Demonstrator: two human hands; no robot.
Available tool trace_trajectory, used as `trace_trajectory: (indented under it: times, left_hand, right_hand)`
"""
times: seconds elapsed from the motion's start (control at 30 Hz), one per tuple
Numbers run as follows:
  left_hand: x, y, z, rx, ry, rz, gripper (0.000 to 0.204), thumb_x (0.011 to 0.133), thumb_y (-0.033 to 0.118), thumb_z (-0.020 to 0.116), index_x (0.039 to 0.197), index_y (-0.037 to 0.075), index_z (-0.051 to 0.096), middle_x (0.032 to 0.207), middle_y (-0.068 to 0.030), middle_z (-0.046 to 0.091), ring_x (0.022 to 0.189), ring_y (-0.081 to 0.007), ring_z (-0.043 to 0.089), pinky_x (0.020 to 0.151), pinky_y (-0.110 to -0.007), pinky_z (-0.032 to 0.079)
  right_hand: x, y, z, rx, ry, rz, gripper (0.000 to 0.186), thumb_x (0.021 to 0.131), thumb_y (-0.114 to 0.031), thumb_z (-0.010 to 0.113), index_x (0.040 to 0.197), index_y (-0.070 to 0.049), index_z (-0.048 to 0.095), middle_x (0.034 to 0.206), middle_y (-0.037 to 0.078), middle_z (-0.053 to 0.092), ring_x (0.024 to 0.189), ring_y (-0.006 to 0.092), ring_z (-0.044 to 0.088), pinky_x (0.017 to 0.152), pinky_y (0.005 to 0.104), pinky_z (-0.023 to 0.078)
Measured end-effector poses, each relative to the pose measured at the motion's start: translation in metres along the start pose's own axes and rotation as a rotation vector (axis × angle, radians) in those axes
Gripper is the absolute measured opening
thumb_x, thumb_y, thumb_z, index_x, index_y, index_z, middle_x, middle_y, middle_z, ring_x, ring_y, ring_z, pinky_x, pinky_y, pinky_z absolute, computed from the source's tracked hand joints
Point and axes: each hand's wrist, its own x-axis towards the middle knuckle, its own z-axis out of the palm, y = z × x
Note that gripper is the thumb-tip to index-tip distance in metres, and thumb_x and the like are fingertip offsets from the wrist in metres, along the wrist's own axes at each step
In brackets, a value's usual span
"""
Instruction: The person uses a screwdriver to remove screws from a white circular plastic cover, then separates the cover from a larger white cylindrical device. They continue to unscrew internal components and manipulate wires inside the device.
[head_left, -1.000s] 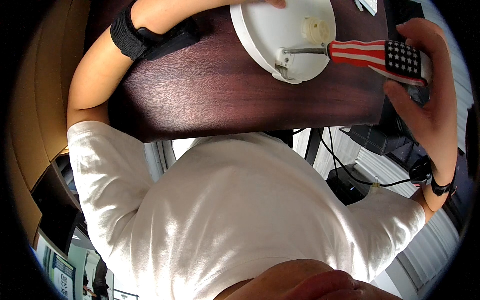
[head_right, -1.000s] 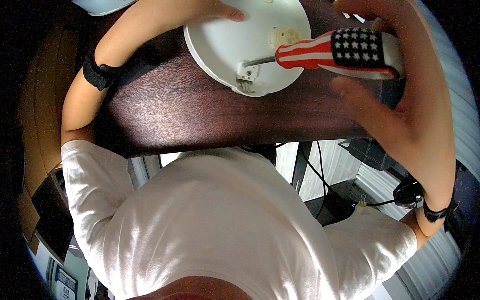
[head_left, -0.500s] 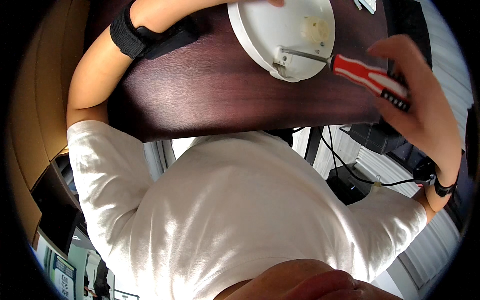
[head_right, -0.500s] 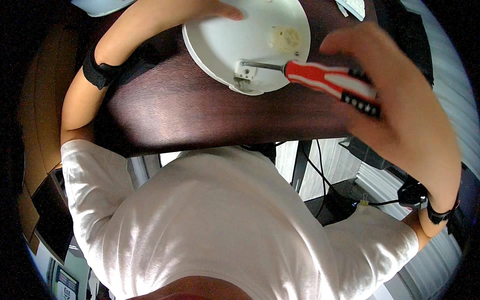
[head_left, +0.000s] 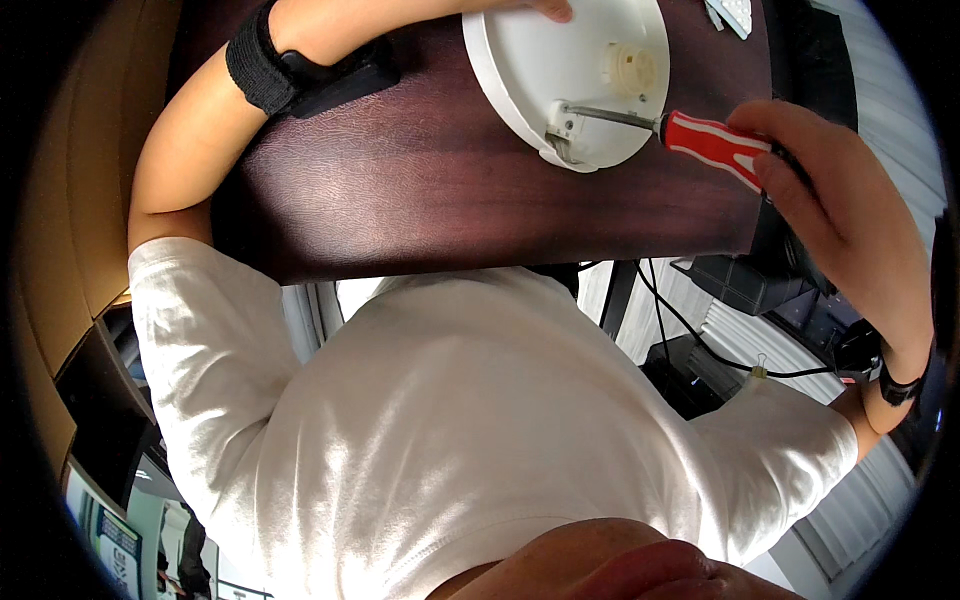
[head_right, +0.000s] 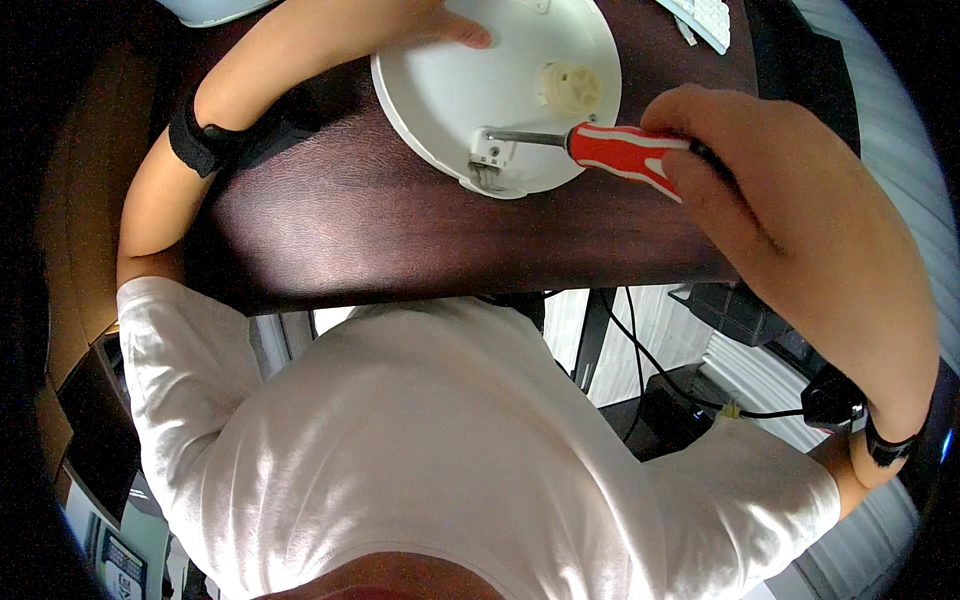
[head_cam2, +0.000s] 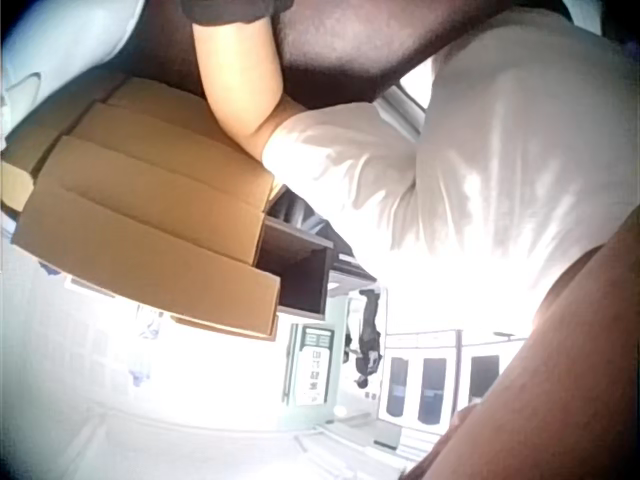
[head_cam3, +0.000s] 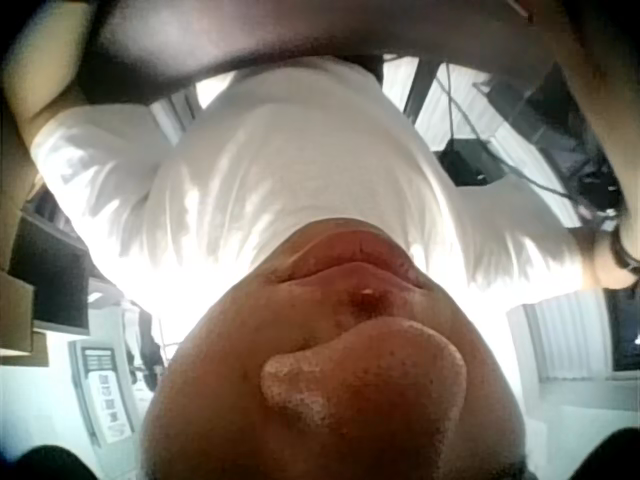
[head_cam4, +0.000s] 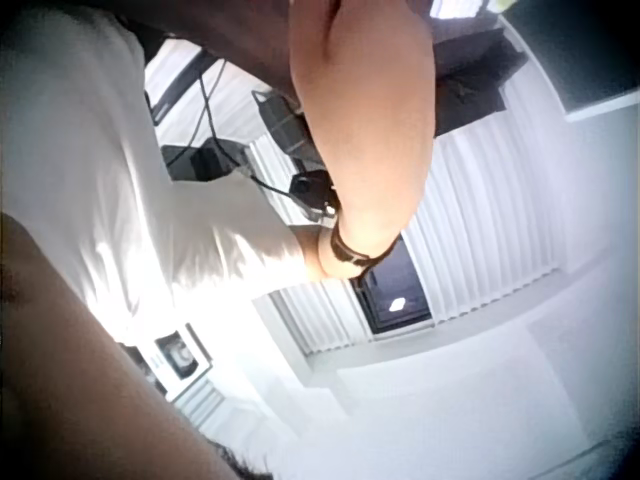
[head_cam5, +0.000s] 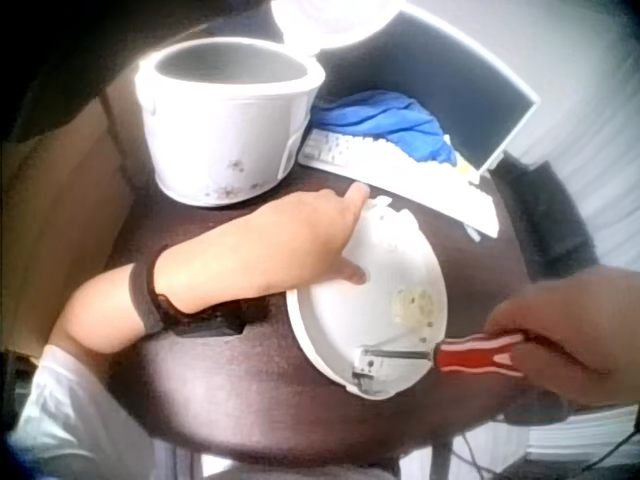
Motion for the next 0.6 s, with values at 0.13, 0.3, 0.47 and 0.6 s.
trace_trajectory:
  times: [0.13, 0.3, 0.47, 0.6]
  left_hand:
    - [0.006, -0.007, 0.010, 0.028, -0.003, -0.002, 0.069, 0.083, 0.030, 0.078, 0.126, -0.014, 0.047, 0.091, -0.0289, 0.066, 0.089, -0.0418, 0.066, 0.079, -0.045, 0.054]
    - [-0.002, -0.005, 0.002, 0.039, -0.003, -0.034, 0.069, 0.083, 0.030, 0.078, 0.126, -0.014, 0.047, 0.090, -0.0288, 0.066, 0.089, -0.0416, 0.066, 0.079, -0.045, 0.054]
    - [0.001, -0.004, 0.004, 0.026, -0.001, 0.007, 0.069, 0.084, 0.030, 0.078, 0.126, -0.015, 0.047, 0.090, -0.0286, 0.066, 0.088, -0.0410, 0.066, 0.078, -0.044, 0.054]
    - [0.002, -0.004, 0.002, 0.040, -0.019, -0.011, 0.070, 0.084, 0.030, 0.078, 0.127, -0.015, 0.047, 0.090, -0.0284, 0.066, 0.088, -0.0406, 0.066, 0.078, -0.044, 0.054]
  right_hand:
    - [0.005, -0.003, -0.002, -0.241, 0.045, -0.109, 0.049, 0.075, 0.002, 0.075, 0.119, -0.005, 0.056, 0.109, 0.013, 0.056, 0.091, 0.0341, 0.062, 0.079, 0.0418, 0.048]
    - [0.003, -0.007, 0.003, -0.285, 0.044, -0.049, 0.056, 0.068, 0.005, 0.079, 0.118, -0.005, 0.055, 0.110, 0.014, 0.055, 0.094, 0.0355, 0.064, 0.078, 0.0428, 0.049]
    - [0.002, 0.001, 0.008, -0.144, 0.029, 0.027, 0.051, 0.069, 0.002, 0.079, 0.114, -0.004, 0.056, 0.107, 0.016, 0.063, 0.088, 0.0354, 0.066, 0.073, 0.0412, 0.051]
    - [0.007, -0.009, 0.003, -0.089, 0.058, 0.000, 0.040, 0.076, 0.000, 0.076, 0.112, -0.003, 0.057, 0.101, 0.015, 0.064, 0.082, 0.0339, 0.065, 0.069, 0.0381, 0.049]
